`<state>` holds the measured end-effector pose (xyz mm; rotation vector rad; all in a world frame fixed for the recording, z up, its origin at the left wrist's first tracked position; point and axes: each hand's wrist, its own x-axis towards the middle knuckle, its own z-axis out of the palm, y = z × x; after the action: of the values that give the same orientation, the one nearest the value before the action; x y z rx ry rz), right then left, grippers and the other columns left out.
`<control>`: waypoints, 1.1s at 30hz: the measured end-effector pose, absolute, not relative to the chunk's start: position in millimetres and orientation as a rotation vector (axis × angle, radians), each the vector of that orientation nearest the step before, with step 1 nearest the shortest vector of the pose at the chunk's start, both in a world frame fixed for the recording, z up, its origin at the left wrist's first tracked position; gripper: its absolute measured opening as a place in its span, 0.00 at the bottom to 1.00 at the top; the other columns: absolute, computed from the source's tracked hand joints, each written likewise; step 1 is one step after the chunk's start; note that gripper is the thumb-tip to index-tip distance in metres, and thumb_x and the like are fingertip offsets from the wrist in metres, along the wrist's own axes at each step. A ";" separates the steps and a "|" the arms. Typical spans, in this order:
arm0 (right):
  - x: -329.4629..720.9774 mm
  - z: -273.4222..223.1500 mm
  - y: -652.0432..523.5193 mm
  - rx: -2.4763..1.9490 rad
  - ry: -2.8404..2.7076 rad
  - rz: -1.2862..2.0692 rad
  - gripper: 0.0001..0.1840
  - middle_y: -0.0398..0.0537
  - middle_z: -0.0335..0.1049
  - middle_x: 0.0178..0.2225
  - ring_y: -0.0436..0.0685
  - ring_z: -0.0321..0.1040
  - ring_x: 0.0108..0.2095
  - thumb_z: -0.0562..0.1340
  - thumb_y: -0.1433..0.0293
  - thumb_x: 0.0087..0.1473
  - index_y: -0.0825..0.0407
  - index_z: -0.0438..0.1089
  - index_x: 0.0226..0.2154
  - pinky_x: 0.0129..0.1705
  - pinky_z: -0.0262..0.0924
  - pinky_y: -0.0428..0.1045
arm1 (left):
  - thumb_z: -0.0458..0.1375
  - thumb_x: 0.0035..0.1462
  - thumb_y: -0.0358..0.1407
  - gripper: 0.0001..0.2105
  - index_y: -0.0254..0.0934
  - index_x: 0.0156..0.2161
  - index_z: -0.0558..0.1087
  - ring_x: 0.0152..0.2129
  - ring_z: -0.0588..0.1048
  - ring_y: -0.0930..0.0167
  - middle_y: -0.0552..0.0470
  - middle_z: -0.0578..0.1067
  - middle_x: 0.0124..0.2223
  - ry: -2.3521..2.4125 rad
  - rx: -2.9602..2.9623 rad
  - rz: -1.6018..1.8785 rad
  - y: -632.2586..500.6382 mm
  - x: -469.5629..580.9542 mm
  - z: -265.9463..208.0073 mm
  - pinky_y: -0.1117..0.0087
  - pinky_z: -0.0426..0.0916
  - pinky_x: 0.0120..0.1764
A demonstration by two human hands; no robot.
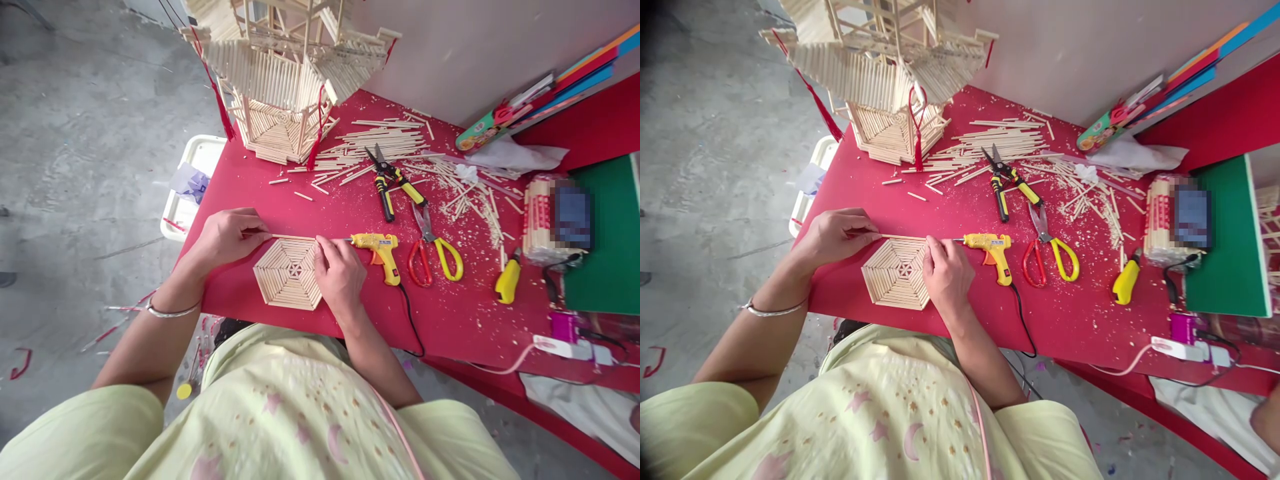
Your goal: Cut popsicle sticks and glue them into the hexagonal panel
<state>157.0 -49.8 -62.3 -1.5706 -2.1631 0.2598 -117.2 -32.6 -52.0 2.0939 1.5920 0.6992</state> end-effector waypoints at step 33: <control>156.0 -68.6 -49.6 -1.539 -2.158 0.153 0.17 0.51 0.79 0.44 0.57 0.75 0.45 0.56 0.65 0.72 0.50 0.78 0.54 0.45 0.64 0.49 | 0.60 0.64 0.44 0.13 0.40 0.34 0.82 0.30 0.77 0.71 0.52 0.82 0.35 1.696 2.149 0.631 -33.5 -113.0 -55.8 0.70 0.60 0.30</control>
<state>156.0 -49.6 -68.6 -1.5393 -2.1579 0.1533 -113.0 -33.5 -55.8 2.1490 1.6963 0.6310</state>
